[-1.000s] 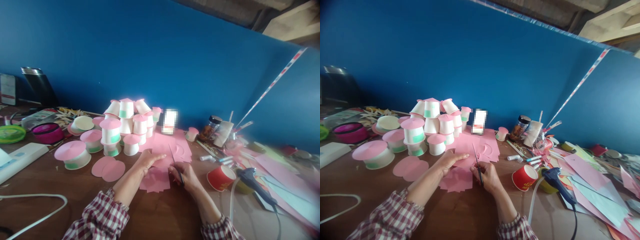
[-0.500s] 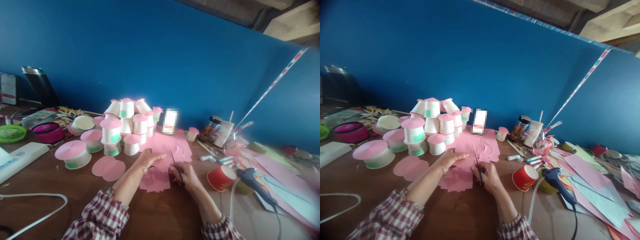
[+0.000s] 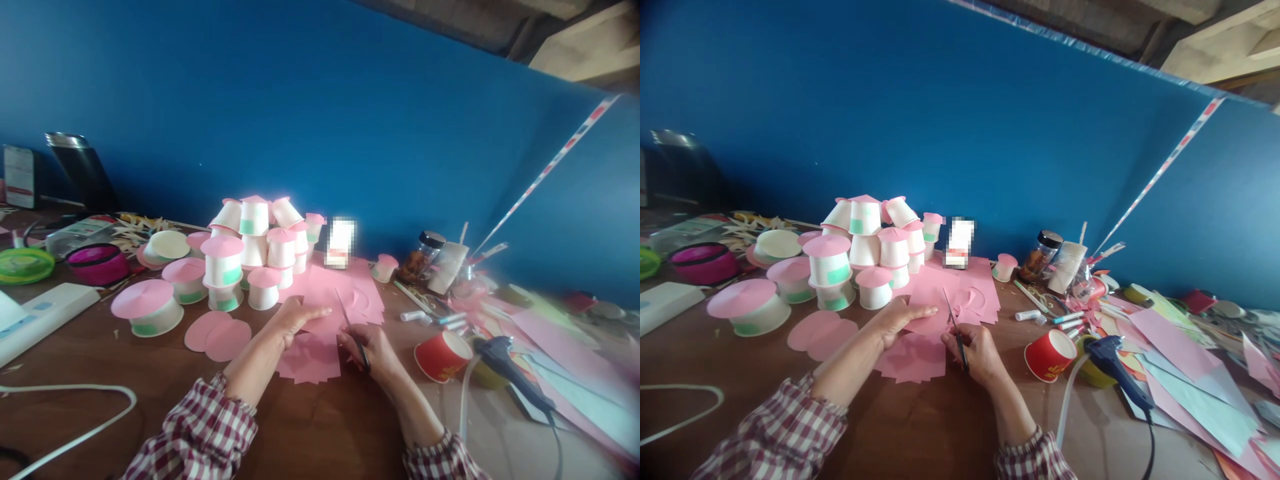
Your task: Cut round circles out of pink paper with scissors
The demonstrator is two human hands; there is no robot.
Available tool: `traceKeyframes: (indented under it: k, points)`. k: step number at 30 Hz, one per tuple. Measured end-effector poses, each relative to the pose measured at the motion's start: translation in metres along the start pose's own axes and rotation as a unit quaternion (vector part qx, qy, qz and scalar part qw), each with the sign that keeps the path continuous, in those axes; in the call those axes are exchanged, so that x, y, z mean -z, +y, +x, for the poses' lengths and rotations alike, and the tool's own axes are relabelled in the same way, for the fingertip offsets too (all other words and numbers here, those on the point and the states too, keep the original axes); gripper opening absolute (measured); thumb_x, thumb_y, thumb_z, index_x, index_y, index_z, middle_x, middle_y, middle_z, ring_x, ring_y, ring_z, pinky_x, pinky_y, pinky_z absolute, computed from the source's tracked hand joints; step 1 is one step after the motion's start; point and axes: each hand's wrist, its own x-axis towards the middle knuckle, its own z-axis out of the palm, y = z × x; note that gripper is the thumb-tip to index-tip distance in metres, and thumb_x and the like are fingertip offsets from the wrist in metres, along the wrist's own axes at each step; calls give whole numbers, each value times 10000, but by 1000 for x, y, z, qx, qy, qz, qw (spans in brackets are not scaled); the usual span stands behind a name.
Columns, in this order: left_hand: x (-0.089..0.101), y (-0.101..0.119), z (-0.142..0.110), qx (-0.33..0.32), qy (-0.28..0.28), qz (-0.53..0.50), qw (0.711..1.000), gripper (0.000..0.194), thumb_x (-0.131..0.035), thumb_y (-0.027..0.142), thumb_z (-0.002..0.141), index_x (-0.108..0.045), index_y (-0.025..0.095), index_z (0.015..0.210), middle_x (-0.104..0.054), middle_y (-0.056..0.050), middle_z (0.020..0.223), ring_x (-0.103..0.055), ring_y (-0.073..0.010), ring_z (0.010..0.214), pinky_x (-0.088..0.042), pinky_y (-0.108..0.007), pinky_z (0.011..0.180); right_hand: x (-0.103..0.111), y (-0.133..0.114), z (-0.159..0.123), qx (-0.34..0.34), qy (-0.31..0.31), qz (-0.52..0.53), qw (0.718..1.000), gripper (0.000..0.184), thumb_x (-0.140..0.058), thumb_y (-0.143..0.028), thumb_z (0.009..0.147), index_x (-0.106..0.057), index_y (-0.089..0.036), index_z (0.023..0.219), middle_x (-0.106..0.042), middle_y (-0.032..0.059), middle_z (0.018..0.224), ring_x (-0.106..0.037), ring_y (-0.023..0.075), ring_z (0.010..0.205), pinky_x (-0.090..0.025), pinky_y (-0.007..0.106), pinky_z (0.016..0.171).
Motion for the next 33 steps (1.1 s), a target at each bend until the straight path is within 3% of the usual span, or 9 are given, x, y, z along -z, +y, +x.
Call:
traceKeyframes:
  k: [14, 24, 33]
  points:
    - [9, 1, 5, -26, -65, 39, 997, 504, -815, 390, 513, -607, 118, 882, -688, -109, 832, -652, -250, 780, -514, -297, 576, 2, 0, -1, 7, -14, -15, 1000, 325, -635, -430, 783, -570, -155, 623, -419, -65, 426, -412, 84, 378, -343, 197, 402]
    - [15, -3, 11, 1, -35, 27, 999, 579, -840, 372, 464, -556, 139, 912, -677, -121, 925, -648, -263, 848, -525, -300, 602, 2, 1, -1, 12, -8, -39, 999, 308, -649, -412, 772, -581, -154, 619, -439, -57, 438, -422, 89, 402, -334, 196, 406]
    - [10, 4, 4, -17, -49, 49, 997, 467, -838, 348, 447, -619, 131, 798, -681, -91, 782, -642, -258, 781, -512, -294, 560, 1, -1, -2, -21, -41, 17, 999, 277, -647, -394, 769, -556, -158, 657, -448, -66, 449, -402, 75, 369, -295, 184, 370]
